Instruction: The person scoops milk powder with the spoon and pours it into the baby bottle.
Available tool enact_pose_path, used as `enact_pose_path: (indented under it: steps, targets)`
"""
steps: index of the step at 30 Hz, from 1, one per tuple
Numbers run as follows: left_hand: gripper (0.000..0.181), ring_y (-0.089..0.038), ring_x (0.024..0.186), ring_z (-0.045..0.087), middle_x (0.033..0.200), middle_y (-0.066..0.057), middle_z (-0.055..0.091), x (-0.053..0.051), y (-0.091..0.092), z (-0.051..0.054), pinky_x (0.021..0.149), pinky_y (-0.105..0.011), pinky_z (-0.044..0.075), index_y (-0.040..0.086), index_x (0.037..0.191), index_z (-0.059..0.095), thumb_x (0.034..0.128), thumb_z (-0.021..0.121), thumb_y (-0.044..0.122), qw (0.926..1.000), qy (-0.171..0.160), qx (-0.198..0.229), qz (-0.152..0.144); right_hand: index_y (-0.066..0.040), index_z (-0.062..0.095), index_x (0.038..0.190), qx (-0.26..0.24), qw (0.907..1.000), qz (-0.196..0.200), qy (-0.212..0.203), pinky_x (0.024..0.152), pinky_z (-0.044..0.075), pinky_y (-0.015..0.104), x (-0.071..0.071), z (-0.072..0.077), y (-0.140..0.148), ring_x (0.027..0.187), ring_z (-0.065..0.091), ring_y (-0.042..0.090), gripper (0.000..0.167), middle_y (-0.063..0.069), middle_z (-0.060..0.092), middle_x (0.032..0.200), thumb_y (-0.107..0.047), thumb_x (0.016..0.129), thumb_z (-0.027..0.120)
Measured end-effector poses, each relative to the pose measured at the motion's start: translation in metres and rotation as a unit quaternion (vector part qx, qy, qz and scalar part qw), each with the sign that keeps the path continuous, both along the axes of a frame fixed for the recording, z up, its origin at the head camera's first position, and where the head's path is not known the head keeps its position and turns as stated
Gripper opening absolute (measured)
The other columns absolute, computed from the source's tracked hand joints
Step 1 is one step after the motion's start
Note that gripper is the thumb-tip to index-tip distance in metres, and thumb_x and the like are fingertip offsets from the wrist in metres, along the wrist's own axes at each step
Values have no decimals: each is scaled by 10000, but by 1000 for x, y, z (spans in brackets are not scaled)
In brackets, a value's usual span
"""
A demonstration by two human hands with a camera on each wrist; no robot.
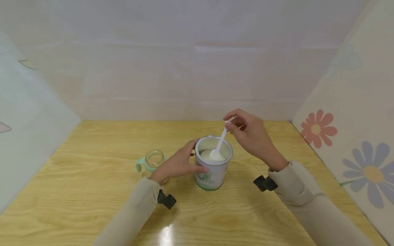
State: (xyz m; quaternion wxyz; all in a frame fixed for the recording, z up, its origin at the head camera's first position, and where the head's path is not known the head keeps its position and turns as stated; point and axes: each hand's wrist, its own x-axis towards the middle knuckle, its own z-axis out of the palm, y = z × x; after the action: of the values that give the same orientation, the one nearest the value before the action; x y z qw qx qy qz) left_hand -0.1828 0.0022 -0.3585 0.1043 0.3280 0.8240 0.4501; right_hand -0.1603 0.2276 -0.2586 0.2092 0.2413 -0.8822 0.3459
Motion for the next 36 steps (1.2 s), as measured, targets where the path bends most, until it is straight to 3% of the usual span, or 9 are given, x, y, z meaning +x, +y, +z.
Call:
enact_pose_path:
  steps: [6, 13, 18, 26, 34, 36]
  targets:
    - [907, -190, 1232, 448, 1389, -47, 431, -2, -1, -1, 1032, -433, 401, 158, 1493, 255, 784, 783, 361, 9999, 91, -12, -47, -52, 702, 1055, -54, 9994, -205, 260, 578, 443, 109, -3, -2, 2, 644, 555, -90, 203, 114, 698, 770, 22, 876, 642]
    - [901, -204, 1279, 427, 1403, -18, 414, 0, -5, 2, 1050, -441, 395, 176, 1496, 249, 792, 771, 386, 9999, 91, -119, 35, -25, 713, 1022, -143, 9992, -350, 157, 504, 407, 137, -7, -10, 7, 614, 549, -108, 167, 149, 701, 774, 10, 871, 654]
    - [910, -222, 1334, 380, 1479, -42, 346, 0, -11, 11, 1067, -409, 388, 133, 1507, 215, 814, 752, 379, 9992, -100, -266, 297, -2, 701, 1040, -94, 9992, -380, 68, 514, 417, 120, -10, -14, 12, 639, 551, -156, 168, 195, 708, 807, -10, 878, 655]
    - [914, -242, 1367, 359, 1501, -71, 326, 2, -27, 25, 1085, -372, 379, 76, 1509, 191, 832, 740, 352, 9987, 53, -263, 422, -3, 693, 1033, 130, 9986, -518, -35, 548, 445, 101, -10, -18, 11, 648, 544, -186, 159, 158, 714, 791, -53, 886, 661]
    - [845, -260, 1360, 358, 1484, -94, 348, 5, -48, 38, 1089, -400, 371, 64, 1499, 215, 857, 721, 278, 9979, 289, -133, 558, 14, 686, 1018, -65, 9991, -413, -13, 580, 459, 76, -10, -22, 8, 655, 572, -177, 157, 173, 707, 794, -35, 869, 676]
    - [842, -254, 1363, 356, 1484, -86, 352, 5, -53, 39, 1092, -399, 368, 74, 1499, 221, 857, 720, 292, 9975, 278, -178, 619, 16, 686, 1018, -189, 9989, -425, -91, 600, 467, 65, -9, -23, 8, 658, 586, -166, 158, 88, 719, 778, -31, 867, 677]
